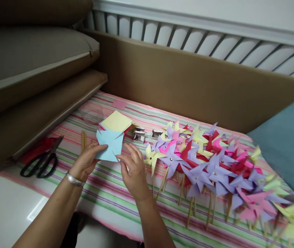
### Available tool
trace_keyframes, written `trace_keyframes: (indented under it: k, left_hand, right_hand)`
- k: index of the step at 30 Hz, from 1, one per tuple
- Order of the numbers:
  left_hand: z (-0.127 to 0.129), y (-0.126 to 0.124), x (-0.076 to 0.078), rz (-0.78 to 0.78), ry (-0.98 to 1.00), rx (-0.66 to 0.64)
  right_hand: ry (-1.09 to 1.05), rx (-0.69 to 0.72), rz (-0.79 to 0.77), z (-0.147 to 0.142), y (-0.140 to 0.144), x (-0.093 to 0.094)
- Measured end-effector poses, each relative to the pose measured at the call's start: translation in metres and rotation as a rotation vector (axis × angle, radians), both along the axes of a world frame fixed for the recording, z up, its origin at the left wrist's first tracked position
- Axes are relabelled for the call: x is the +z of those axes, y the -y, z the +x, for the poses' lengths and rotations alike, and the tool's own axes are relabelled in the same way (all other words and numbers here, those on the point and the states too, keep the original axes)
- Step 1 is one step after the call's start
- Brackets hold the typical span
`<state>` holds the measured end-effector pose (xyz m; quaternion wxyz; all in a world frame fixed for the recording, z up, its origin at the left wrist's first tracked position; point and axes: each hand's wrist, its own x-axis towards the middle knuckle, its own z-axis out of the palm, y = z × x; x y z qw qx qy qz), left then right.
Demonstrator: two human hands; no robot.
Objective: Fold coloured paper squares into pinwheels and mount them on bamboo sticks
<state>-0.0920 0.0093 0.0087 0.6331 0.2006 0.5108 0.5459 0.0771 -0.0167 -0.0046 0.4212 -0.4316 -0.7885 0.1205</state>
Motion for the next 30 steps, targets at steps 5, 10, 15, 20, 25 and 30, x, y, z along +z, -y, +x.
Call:
trace_keyframes:
  k: [5, 10, 15, 20, 25, 30]
  left_hand:
    - [0.002, 0.000, -0.002, 0.000, -0.005, -0.050]
    - [0.007, 0.001, -0.006, 0.018, -0.030, -0.121]
    - [0.015, 0.002, -0.009, 0.058, -0.063, -0.154]
    - [0.020, 0.003, -0.011, 0.062, -0.085, -0.157]
    - [0.021, 0.003, -0.011, 0.065, -0.101, -0.132]
    - [0.026, 0.004, -0.014, 0.100, -0.141, -0.165]
  right_hand:
    - [0.018, -0.005, 0.014, 0.000, 0.000, 0.000]
    - [-0.037, -0.018, -0.071, 0.003, -0.001, 0.004]
    - [-0.132, -0.078, -0.187, 0.001, -0.001, 0.003]
    - [-0.156, -0.126, -0.242, 0.000, -0.002, 0.003]
    - [-0.096, -0.145, -0.213, 0.001, -0.001, 0.005]
    - [-0.098, -0.187, -0.188, -0.001, 0.000, 0.005]
